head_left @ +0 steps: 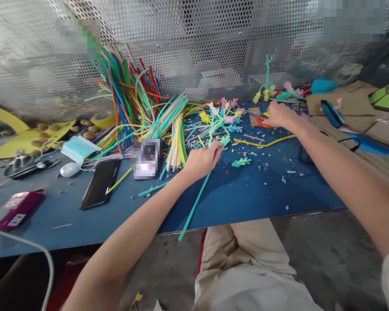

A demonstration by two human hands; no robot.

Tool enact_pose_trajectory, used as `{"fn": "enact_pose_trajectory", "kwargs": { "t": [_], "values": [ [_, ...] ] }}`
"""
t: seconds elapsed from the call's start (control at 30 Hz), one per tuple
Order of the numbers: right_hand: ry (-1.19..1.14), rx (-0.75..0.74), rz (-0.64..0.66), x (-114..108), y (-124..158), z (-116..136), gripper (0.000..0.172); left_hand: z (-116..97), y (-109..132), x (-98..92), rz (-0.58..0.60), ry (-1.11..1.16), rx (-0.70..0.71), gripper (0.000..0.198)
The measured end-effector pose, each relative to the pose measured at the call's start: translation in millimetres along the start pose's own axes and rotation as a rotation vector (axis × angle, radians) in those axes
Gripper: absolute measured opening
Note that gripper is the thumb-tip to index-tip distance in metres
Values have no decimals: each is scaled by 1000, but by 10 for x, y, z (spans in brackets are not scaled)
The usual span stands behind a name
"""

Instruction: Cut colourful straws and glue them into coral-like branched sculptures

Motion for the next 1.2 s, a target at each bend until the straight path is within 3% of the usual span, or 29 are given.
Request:
{"fn": "enact_pose_trajectory", "kwargs": {
  "t": [0.1,0.2,0.33,0.47,0.63,0.7,0.8,0.9,1.2],
  "values": [
    [-16,64,-185,-369,174,-50,76,92,-6,-98,-82,224,-71,34],
    [-275,60,-446,-702,406,-19,68,206,-6,-199,-178,489,-117,33],
    [-676,-37,-530,-731,675,242,57,307,-30,-243,-244,782,-116,40],
    [-852,-221,-333,-472,881,763,53,337,-57,-218,-221,1003,-118,44],
    [-716,-293,9,-106,1092,1222,57,289,2,-258,-251,1010,-142,43],
    [-673,-327,79,-50,1155,1339,57,261,48,-298,-289,993,-143,43],
    [-683,-380,135,-4,1226,1478,56,196,104,-338,-302,989,-117,40],
    [-753,-424,162,23,1274,1585,53,127,122,-331,-244,949,-92,40],
    [-837,-429,166,13,1312,1658,50,91,119,-354,-201,996,-38,37]
  ]
}}
Point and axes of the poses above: each hand's wrist, its own y-axis away from the middle knuckle, its own x-axis out of the palm, z = x × y, the point moved 10 cm from there along -y, towards the middle knuckle, and after that the axes turned 11 degrees about -x, right-handed, at the moved point
